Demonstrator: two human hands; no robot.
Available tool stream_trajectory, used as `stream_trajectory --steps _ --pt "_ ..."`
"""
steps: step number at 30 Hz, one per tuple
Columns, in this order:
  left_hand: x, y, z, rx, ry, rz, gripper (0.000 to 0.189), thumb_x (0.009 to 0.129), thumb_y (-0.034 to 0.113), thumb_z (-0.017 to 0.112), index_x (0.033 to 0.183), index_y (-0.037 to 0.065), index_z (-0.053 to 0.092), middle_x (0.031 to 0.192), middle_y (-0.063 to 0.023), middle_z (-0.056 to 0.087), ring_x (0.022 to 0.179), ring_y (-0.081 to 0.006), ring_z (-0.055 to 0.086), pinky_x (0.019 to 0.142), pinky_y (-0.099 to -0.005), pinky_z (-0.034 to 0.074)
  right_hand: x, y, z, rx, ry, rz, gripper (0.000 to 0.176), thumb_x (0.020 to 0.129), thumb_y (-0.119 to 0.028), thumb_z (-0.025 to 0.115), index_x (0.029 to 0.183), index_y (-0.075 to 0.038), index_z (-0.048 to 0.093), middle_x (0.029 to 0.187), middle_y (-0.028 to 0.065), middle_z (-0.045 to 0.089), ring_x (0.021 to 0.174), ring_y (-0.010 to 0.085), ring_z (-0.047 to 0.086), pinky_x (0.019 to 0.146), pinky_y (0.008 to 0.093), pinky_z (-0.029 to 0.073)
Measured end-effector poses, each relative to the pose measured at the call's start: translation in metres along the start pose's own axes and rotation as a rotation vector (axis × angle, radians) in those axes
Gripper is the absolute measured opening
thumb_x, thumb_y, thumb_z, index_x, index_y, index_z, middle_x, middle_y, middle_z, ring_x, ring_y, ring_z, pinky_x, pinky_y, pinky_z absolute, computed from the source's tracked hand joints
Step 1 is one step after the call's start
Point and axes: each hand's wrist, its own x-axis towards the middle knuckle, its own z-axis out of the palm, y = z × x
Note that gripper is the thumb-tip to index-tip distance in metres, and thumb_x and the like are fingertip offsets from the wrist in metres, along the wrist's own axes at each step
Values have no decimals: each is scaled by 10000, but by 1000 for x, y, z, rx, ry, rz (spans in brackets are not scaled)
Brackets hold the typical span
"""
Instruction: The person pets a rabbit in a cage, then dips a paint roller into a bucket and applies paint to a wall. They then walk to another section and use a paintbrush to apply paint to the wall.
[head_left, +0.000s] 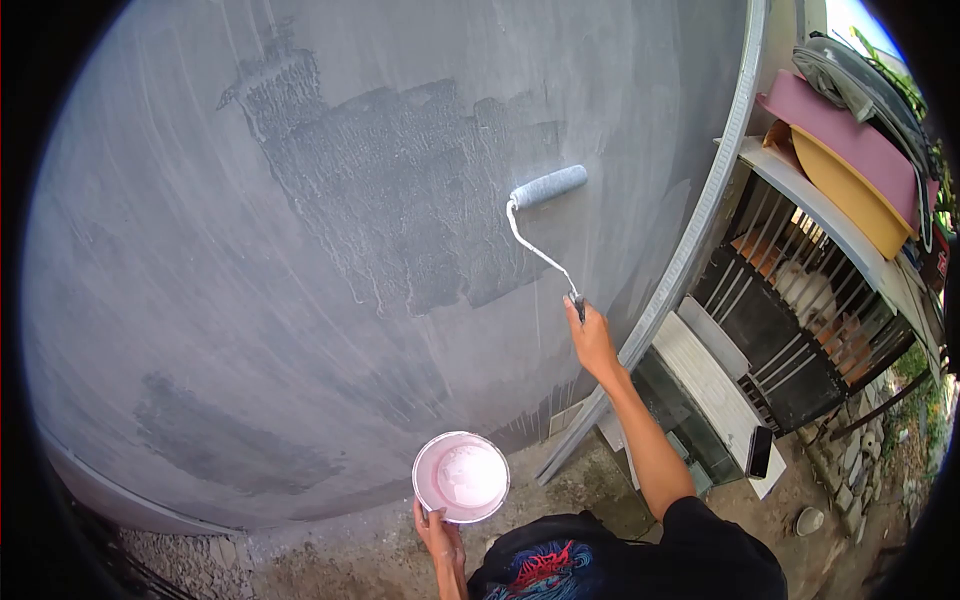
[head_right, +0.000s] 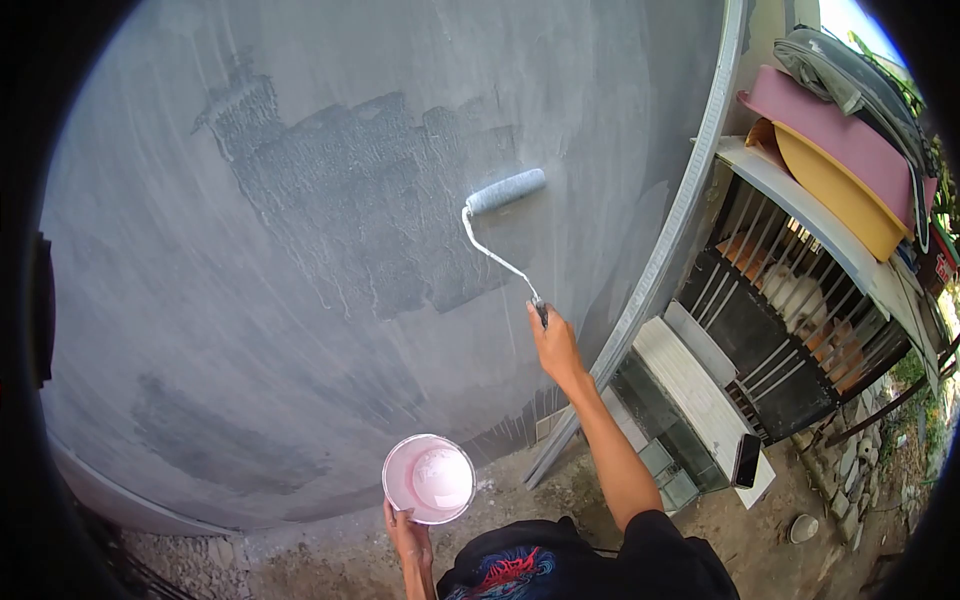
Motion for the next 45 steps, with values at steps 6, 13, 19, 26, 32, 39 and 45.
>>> stream_trajectory --steps 6,13,19,26,32,39,45 --pt "4 -10 -8 -24 -16 -18 636 811 -6 514 1428 55 370 1301 -134 543 1125 -261 598 891 -398 550 63 -136 -47 -56 31 -186 475 1026 -389 460 896 58 557 592 192 505 548 350 513 577 447 414" --pt "0 -7 -2 -28 -6 -41 626 809 -13 519 1418 41 385 1288 -138 552 1092 -251 616 869 -379 566 58 -160 -23 106 -36 -200 489 1044 -406 420 859 39 500 569 161 452 513 259 453 541 435 397" --pt "8 -2 -5 -48 32 -7 634 812 -10 526 1428 34 379 1271 -138 563 1086 -249 618 858 -364 564 19 -67 10 56 4 -206 473 1036 -375 446 1004 86 547 606 211 501 535 334 514 552 459 400" --pt "15 3 -5 -43 43 26 666 798 -15 512 1444 38 355 1299 -145 545 1124 -258 600 908 -381 544 57 -140 -37 -77 -34 -212 506 1031 -398 452 990 97 553 596 203 473 521 300 494 560 448 408" --pt "13 4 2 -85 84 49 663 800 -16 513 1441 42 358 1310 -147 534 1133 -265 595 908 -392 546 77 -217 -6 90 -65 -319 508 1047 -417 411 920 58 539 576 127 456 500 211 452 531 414 400" --pt "7 5 -23 -108 147 86 651 801 -14 521 1432 41 373 1306 -141 532 1137 -271 590 916 -405 543 18 -147 72 271 -100 -203 468 1051 -360 421 966 87 530 577 149 462 496 234 474 514 395 388" --pt "5 14 -45 -44 170 85 594 829 1 510 1408 52 387 1327 -117 512 1202 -269 541 973 -420 499 -95 4 129 130 -151 -20 376 1026 -287 487 987 85 521 626 236 542 587 435 551 547 488 393"
